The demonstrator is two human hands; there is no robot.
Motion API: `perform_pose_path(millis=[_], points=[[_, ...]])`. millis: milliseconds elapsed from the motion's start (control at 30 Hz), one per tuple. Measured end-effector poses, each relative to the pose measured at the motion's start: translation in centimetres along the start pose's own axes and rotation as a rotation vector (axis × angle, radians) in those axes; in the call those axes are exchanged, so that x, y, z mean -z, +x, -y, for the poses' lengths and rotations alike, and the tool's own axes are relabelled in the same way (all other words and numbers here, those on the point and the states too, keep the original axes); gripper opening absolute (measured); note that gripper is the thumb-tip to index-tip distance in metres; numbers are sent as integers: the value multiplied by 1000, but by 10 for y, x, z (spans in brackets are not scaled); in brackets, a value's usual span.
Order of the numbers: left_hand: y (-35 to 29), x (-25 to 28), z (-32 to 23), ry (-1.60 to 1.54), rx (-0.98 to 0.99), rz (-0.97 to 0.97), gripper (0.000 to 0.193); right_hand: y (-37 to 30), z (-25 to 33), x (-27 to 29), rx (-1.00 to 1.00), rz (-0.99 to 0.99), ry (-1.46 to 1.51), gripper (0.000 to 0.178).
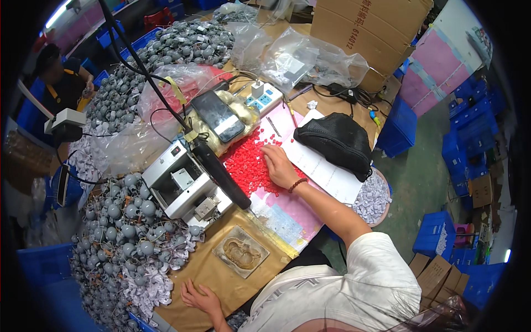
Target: Assemble small plastic spherical toy parts using a powered assembly tool at a workshop bench.
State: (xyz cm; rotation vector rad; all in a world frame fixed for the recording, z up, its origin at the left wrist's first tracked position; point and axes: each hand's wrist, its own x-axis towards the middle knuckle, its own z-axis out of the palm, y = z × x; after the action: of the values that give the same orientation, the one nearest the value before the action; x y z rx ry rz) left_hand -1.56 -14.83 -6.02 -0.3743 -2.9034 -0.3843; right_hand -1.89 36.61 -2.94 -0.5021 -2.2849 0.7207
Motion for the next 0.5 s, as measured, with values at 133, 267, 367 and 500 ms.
perform_pose_path(millis=[133,267,367,500], points=[[-1,1,0,-1,8,0,45,9,-9,12,-11,-41,-80,28],[0,0,4,-7,18,5,45,13,-49,19,-144,76,-354,28],[3,3,2,-24,16,3,46,5,-50,9,-144,49,-259,27],[2,6,5,-16,12,-1,46,-4,-31,-7,-66,2,-112,26]])
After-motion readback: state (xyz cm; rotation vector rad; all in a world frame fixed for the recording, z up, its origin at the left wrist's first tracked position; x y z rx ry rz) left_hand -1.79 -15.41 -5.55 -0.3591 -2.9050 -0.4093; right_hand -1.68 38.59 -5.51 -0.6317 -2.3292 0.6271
